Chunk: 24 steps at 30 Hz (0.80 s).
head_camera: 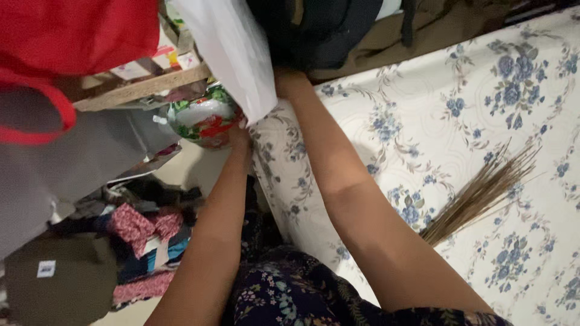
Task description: The person smooths a floral-patterned bedsheet, folds a pillow, and sweeps the bed surface with a traditional straw broom. They then move stuffed toys and a bag from the bed to the floor.
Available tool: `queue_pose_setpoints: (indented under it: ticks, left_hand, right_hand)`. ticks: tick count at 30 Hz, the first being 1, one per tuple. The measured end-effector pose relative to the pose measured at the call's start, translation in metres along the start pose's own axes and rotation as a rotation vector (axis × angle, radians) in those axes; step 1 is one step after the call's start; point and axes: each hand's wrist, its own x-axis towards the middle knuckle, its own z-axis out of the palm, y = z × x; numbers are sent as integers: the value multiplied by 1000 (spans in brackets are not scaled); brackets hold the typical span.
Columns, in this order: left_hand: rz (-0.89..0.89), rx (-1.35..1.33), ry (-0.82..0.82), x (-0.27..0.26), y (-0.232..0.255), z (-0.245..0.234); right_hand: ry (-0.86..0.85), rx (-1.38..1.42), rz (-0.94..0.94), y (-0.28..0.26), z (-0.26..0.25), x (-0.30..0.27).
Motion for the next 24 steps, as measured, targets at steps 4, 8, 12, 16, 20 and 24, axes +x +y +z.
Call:
queue_pose_setpoints:
  ticks: [4,8,12,16,20,24]
  left_hand:
    - [-77,53,31,24,-19,7]
    - [-91,77,29,29,-10,12]
    - [113,29,37,-23,29,-16]
    - [357,72,-203,-134,97,-40]
    - [1031,553,-291,-254,159,-71]
    - [1422,1105,-673,-333,168,-68]
  right_hand:
    - [11,5,38,-21,-5,2]
    - [52,-10,111,-40,-24,-18]
    - [94,-35,194,-74,-15,-86]
    - [716,-254,75,-116,58,-202]
    - [422,-750,-52,-135,166,-306]
    - [886,-18,-66,-131,271,-374]
